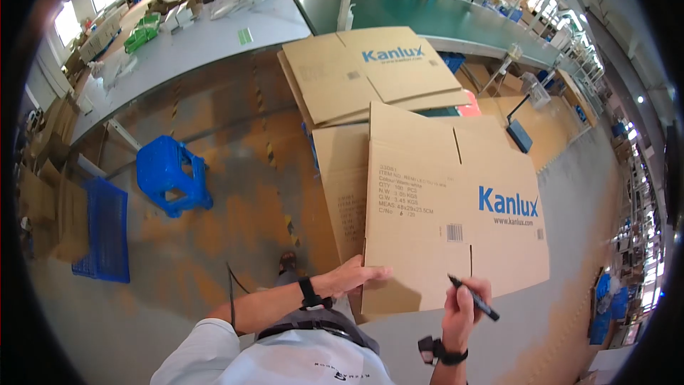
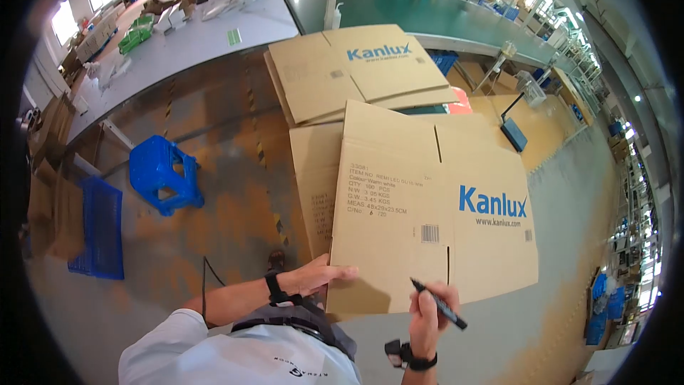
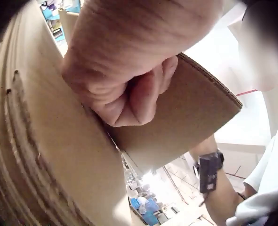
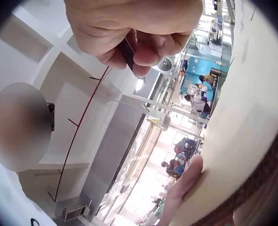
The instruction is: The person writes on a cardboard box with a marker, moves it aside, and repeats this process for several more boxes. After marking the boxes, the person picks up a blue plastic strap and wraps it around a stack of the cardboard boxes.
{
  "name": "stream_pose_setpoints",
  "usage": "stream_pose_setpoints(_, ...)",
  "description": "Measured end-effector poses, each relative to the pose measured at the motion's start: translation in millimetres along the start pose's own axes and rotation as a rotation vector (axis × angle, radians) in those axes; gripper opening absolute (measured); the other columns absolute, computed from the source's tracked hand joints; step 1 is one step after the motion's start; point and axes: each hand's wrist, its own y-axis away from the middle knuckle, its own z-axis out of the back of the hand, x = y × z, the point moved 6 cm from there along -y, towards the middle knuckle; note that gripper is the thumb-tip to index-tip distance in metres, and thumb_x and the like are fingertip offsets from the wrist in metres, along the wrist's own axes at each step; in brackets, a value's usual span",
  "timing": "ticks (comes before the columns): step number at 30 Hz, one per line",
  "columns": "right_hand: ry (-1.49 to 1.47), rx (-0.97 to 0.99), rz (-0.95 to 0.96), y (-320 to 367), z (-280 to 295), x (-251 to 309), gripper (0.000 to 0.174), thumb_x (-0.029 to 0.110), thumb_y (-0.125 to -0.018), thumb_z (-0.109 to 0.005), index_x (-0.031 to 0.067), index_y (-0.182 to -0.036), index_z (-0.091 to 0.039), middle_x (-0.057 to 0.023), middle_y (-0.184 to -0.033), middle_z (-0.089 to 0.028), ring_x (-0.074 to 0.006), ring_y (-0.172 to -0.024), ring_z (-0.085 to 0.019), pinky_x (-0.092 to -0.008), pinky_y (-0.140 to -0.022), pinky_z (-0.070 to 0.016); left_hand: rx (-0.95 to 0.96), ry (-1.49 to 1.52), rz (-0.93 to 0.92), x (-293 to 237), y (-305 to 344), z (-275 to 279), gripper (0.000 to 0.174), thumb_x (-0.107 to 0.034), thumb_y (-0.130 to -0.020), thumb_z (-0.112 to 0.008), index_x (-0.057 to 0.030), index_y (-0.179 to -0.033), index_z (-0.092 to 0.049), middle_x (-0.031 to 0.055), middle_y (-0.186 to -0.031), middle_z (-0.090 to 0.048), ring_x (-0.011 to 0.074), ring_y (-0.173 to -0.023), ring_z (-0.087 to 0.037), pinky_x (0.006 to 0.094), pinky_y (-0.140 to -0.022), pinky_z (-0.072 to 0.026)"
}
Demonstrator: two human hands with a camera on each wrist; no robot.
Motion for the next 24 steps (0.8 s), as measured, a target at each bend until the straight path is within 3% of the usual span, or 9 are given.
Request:
stream_pose_setpoints(1,0.006,-0.017,0.010,8,2,2,0.014,0.012,-0.088,-0.063,0.0025,-0.094,-0.054,-0.0038,-0.077,-0.050,-0.0098,-0.054,-0.045,-0.0219,-0.046,-0.0337,-0.028,-0.001,-0.140,-14,-6,6,0.046,-0.024,-0.092,-0.065,0.0028,-0.126,-0.054,0.0089,-0.111,-0.064,0.0152,-0.094,-0.066,0.0309,-0.076,-0.0580)
stream_pose_setpoints(4,0.019,-0.083,-0.046,32,9,-4,0.014,0.009,-0.088,-0.064,0.0003,-0.096,-0.056,-0.0074,-0.080,-0.053,-0.0143,-0.060,-0.054,-0.0250,-0.052,-0.0420,-0.001,0.286,-0.133,-28,-36,38,0.042,-0.020,-0.090,-0.066,0.0028,-0.124,-0.055,0.0105,-0.112,-0.065,0.0184,-0.099,-0.067,0.0356,-0.081,-0.0580)
stream_pose_setpoints(5,0.046,-0.117,-0.041,38,3,-4,0.014,0.010,-0.088,-0.062,0.0007,-0.094,-0.054,-0.0070,-0.074,-0.055,-0.0110,-0.055,-0.048,-0.0227,-0.049,-0.0362,-0.033,0.314,-0.151,-37,-42,50,0.039,-0.018,-0.090,-0.065,0.0028,-0.122,-0.057,0.0114,-0.110,-0.066,0.0202,-0.098,-0.067,0.0372,-0.083,-0.0580)
stream_pose_setpoints(8,0.121,-0.026,-0.197,54,-12,-4,0.009,0.006,-0.094,-0.061,0.0049,-0.102,-0.061,-0.0037,-0.086,-0.056,-0.0110,-0.074,-0.051,-0.0228,-0.068,-0.0449,-0.032,0.341,-0.194,-81,-41,80,0.040,-0.017,-0.090,-0.065,0.0035,-0.123,-0.056,0.0122,-0.111,-0.066,0.0217,-0.099,-0.067,0.0382,-0.084,-0.0581)
stream_pose_setpoints(12,0.041,-0.170,-0.264,59,-54,-11,0.007,0.004,-0.093,-0.061,0.0038,-0.099,-0.060,-0.0015,-0.080,-0.055,-0.0088,-0.069,-0.049,-0.0212,-0.062,-0.0424,-0.038,0.285,-0.348,-142,-60,140,0.043,-0.017,-0.090,-0.064,0.0048,-0.125,-0.053,0.0146,-0.115,-0.064,0.0233,-0.099,-0.067,0.0388,-0.085,-0.0582)
stream_pose_setpoints(16,0.158,-0.136,-0.276,58,-88,-8,0.005,0.006,-0.094,-0.061,0.0026,-0.098,-0.059,-0.0020,-0.083,-0.053,-0.0068,-0.072,-0.047,-0.0195,-0.065,-0.0419,-0.126,0.286,-0.491,-209,-89,196,0.037,-0.016,-0.090,-0.064,0.0069,-0.118,-0.057,0.0134,-0.107,-0.066,0.0228,-0.093,-0.068,0.0370,-0.081,-0.0586)
stream_pose_setpoints(19,0.195,-0.102,-0.353,71,-87,-29,0.021,0.003,-0.092,-0.057,-0.0034,-0.112,-0.059,-0.0143,-0.100,-0.060,-0.0191,-0.087,-0.058,-0.0300,-0.078,-0.0499,-0.172,0.270,-0.476,-246,-139,259,0.033,-0.015,-0.090,-0.063,0.0053,-0.115,-0.057,0.0124,-0.108,-0.066,0.0220,-0.096,-0.067,0.0362,-0.084,-0.0579)
stream_pose_setpoints(22,0.152,-0.314,-0.228,71,-100,-29,0.012,0.008,-0.089,-0.063,0.0012,-0.095,-0.055,-0.0091,-0.073,-0.060,-0.0104,-0.055,-0.051,-0.0223,-0.050,-0.0365,-0.253,0.350,-0.453,-278,-190,324,0.027,-0.014,-0.090,-0.063,0.0013,-0.111,-0.057,0.0118,-0.108,-0.066,0.0216,-0.099,-0.067,0.0358,-0.087,-0.0570)
stream_pose_setpoints(24,0.169,-0.349,-0.250,74,-103,-27,0.012,0.008,-0.089,-0.063,0.0019,-0.096,-0.055,-0.0096,-0.074,-0.062,-0.0100,-0.054,-0.051,-0.0222,-0.049,-0.0367,-0.305,0.320,-0.443,-295,-194,341,0.030,-0.013,-0.090,-0.063,0.0014,-0.115,-0.057,0.0122,-0.109,-0.066,0.0229,-0.099,-0.067,0.0366,-0.087,-0.0569)
